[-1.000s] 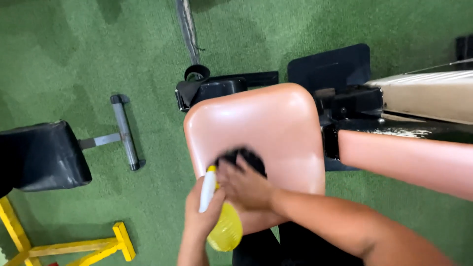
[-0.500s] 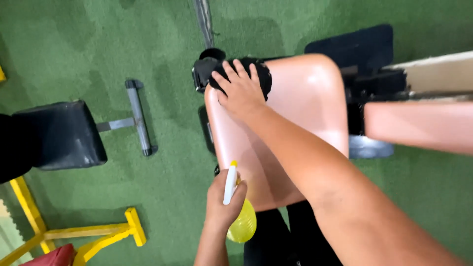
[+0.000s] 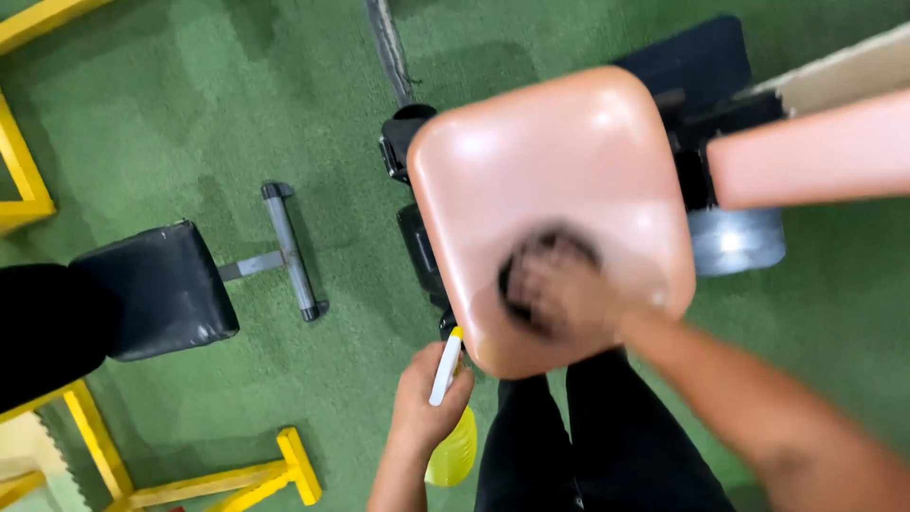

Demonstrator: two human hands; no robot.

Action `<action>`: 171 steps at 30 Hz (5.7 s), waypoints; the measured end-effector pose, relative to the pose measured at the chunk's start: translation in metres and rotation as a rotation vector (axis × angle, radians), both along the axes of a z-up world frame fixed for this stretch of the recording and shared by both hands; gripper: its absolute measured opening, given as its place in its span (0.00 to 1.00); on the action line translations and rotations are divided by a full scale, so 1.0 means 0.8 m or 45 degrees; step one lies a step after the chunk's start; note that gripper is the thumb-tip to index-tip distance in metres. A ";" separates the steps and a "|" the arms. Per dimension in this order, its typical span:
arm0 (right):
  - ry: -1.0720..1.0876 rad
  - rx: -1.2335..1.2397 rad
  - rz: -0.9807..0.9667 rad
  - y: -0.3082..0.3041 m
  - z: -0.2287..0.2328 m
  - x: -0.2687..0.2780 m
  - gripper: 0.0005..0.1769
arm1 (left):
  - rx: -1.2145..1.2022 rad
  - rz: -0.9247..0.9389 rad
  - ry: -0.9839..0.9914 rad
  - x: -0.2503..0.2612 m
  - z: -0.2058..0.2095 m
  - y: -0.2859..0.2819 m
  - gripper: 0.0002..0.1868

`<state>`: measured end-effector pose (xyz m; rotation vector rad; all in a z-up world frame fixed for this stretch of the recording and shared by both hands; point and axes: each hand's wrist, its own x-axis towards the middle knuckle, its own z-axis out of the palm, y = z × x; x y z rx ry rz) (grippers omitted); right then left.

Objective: Wiping down gym machines and benches with a spray bottle and a cloth.

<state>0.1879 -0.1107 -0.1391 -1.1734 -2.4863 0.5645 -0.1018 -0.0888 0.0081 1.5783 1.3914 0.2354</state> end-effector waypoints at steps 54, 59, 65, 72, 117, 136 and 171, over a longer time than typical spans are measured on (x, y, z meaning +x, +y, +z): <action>0.644 -0.975 -1.398 0.238 -0.093 0.251 0.39 | -0.226 -0.252 -0.080 0.335 -0.046 0.073 0.09; 0.846 -1.194 -1.511 0.173 -0.133 0.242 0.38 | -0.195 -0.227 -0.149 0.325 -0.038 0.067 0.09; 0.966 -0.823 -1.605 -0.043 -0.133 0.186 0.33 | -0.307 -0.292 -0.123 0.313 -0.056 0.050 0.10; 0.681 -0.865 -2.079 -0.182 -0.105 0.090 0.31 | -0.140 -0.473 -0.174 0.277 -0.032 0.008 0.10; -0.962 0.261 -1.354 -0.071 0.327 0.416 0.34 | 0.055 -0.431 -0.392 0.351 0.056 -0.032 0.13; -1.288 -0.412 -0.126 0.003 -0.026 0.272 0.29 | -0.137 0.021 -0.272 0.428 -0.074 -0.073 0.09; -1.023 0.081 -0.893 -0.096 0.220 0.380 0.31 | 0.086 -0.523 -0.433 0.480 0.023 0.032 0.12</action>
